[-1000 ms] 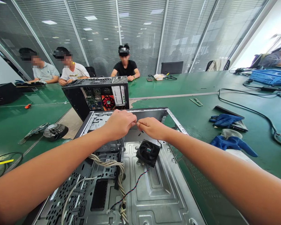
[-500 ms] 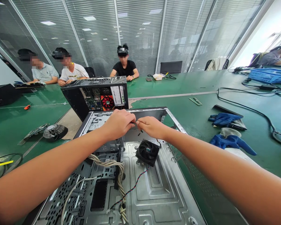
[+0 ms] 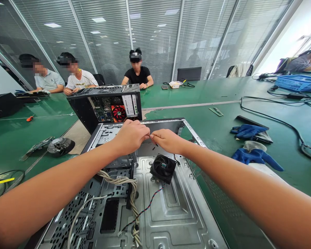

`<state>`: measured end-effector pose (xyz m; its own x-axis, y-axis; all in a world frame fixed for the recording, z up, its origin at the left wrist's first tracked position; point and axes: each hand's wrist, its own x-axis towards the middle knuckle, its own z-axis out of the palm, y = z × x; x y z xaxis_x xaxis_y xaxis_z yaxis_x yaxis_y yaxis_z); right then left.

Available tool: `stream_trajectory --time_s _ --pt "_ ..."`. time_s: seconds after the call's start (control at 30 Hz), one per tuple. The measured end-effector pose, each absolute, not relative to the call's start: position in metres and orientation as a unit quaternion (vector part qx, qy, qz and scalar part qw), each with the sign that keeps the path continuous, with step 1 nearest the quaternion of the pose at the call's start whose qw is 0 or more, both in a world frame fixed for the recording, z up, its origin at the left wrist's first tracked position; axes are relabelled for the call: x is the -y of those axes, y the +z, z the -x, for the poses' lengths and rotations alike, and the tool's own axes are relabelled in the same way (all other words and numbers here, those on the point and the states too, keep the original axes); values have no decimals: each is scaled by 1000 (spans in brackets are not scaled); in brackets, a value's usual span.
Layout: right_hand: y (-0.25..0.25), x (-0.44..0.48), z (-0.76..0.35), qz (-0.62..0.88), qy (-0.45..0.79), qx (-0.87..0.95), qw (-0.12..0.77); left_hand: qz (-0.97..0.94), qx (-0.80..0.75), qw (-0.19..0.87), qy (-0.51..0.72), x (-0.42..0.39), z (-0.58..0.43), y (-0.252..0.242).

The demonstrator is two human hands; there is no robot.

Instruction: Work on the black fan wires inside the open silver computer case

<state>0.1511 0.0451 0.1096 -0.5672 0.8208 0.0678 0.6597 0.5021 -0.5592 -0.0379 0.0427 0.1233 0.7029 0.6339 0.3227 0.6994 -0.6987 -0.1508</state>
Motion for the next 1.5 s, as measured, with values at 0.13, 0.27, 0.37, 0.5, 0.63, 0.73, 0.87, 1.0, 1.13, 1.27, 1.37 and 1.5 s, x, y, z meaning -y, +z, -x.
stream_trajectory --time_s 0.13,0.27,0.37,0.5,0.63,0.73,0.87,1.0,1.13,1.27,1.37,1.5 --pt "110 -44 -151 437 242 850 167 912 367 129 -128 -43 38 123" --pt "110 -45 -152 430 242 854 168 909 376 123 -132 -44 39 125" --pt "110 -45 -152 429 243 853 170 908 381 113 -132 -43 40 126" --pt "109 -46 -151 429 246 852 172 909 382 108 -130 -44 41 126" --pt "107 -47 -152 431 247 851 172 911 377 108 -131 -46 41 125" --pt "106 -47 -152 432 251 848 173 913 371 113 -129 -47 40 125" --pt "106 -46 -152 432 253 848 177 914 371 116 -119 -46 39 126" --pt "109 -45 -152 432 252 848 175 914 370 119 -114 -45 39 126" --pt "110 -44 -152 434 247 850 169 914 371 119 -114 -44 38 126" --pt "109 -45 -153 429 245 853 169 909 382 115 -119 -43 38 127" --pt "108 -46 -153 429 244 853 173 907 384 108 -135 -43 39 128" --pt "107 -47 -153 433 247 850 174 907 382 108 -142 -44 40 127"
